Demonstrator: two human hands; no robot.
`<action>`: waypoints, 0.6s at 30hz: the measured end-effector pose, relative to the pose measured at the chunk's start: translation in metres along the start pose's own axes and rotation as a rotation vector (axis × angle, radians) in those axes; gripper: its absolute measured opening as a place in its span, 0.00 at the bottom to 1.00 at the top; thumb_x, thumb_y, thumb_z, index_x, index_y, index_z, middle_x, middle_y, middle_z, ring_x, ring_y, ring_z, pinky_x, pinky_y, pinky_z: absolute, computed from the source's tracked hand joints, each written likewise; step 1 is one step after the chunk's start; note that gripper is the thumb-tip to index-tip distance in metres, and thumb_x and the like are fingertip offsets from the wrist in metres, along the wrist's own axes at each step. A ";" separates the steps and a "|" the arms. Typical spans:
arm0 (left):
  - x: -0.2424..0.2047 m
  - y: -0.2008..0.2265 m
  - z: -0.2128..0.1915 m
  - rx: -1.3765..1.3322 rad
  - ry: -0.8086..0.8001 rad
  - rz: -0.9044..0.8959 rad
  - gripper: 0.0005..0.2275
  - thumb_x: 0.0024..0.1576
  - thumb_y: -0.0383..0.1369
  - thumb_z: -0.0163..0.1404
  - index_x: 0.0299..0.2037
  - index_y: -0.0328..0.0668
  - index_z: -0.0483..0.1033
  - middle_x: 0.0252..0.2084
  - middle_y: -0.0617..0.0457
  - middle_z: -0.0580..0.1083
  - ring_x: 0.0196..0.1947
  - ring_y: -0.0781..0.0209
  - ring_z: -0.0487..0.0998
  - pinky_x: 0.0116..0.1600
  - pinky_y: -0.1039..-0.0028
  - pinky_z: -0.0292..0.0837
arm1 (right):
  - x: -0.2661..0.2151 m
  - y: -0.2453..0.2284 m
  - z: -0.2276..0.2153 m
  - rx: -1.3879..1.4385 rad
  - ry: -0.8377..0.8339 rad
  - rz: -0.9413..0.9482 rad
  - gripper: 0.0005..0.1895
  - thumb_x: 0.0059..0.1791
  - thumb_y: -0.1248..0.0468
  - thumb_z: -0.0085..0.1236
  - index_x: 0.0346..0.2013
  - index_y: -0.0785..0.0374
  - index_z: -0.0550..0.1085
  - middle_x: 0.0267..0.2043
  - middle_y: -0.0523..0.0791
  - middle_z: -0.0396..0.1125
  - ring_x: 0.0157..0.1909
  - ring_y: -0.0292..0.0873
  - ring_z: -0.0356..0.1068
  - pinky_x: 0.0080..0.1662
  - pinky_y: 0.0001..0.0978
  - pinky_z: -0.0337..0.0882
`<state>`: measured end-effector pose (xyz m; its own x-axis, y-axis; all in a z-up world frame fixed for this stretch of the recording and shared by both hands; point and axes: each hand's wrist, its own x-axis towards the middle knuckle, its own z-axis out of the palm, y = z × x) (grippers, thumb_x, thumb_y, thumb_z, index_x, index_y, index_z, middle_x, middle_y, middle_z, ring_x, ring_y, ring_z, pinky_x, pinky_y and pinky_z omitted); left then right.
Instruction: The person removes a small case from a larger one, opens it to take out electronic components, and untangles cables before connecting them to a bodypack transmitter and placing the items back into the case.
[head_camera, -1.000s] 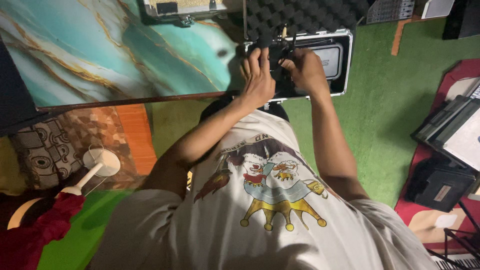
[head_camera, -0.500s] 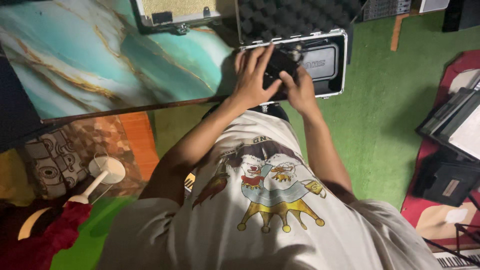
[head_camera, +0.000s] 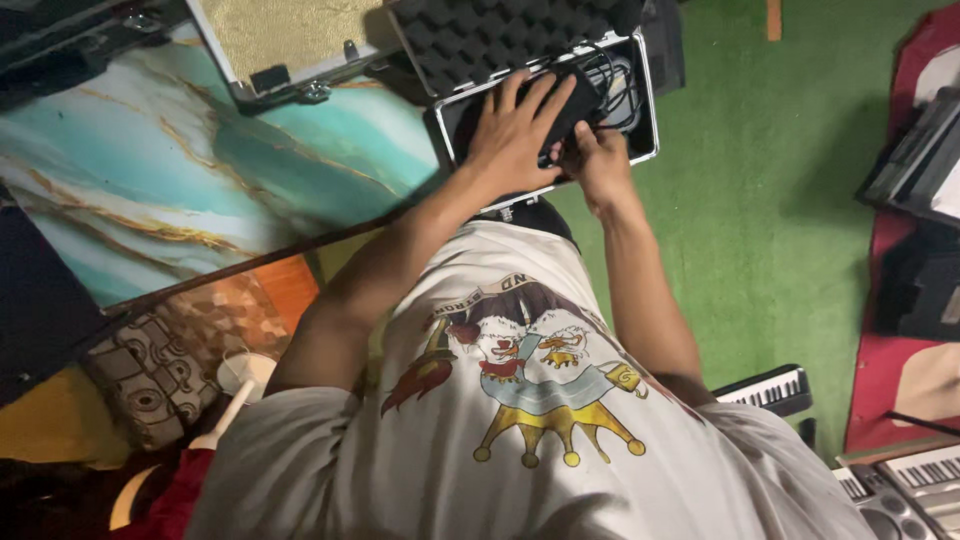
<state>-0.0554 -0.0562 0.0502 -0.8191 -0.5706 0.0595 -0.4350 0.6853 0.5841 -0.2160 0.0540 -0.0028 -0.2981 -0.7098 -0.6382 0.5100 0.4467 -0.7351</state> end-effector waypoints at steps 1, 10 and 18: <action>0.000 -0.002 -0.004 0.038 0.018 0.028 0.46 0.44 0.44 0.64 0.74 0.43 0.54 0.68 0.40 0.63 0.67 0.34 0.57 0.67 0.40 0.55 | 0.000 0.002 0.003 0.014 -0.017 0.015 0.16 0.60 0.62 0.44 0.37 0.72 0.72 0.34 0.51 0.73 0.32 0.41 0.74 0.35 0.31 0.74; -0.014 -0.023 -0.034 0.076 -0.074 0.034 0.43 0.38 0.42 0.66 0.66 0.34 0.63 0.60 0.37 0.69 0.65 0.30 0.58 0.73 0.42 0.44 | -0.026 0.004 0.049 -0.261 -0.081 0.071 0.15 0.57 0.59 0.48 0.45 0.69 0.77 0.37 0.49 0.76 0.34 0.44 0.74 0.39 0.36 0.75; -0.039 -0.026 0.000 0.134 0.119 -0.011 0.31 0.43 0.34 0.63 0.59 0.32 0.70 0.58 0.36 0.69 0.73 0.30 0.51 0.76 0.40 0.41 | -0.043 -0.039 0.058 -1.257 -0.011 -0.554 0.17 0.49 0.55 0.67 0.40 0.67 0.79 0.39 0.61 0.73 0.43 0.66 0.72 0.46 0.53 0.70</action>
<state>-0.0122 -0.0524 0.0327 -0.7673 -0.6227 0.1533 -0.4963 0.7280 0.4730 -0.1767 0.0352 0.0664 -0.2115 -0.9570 -0.1985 -0.7420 0.2894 -0.6047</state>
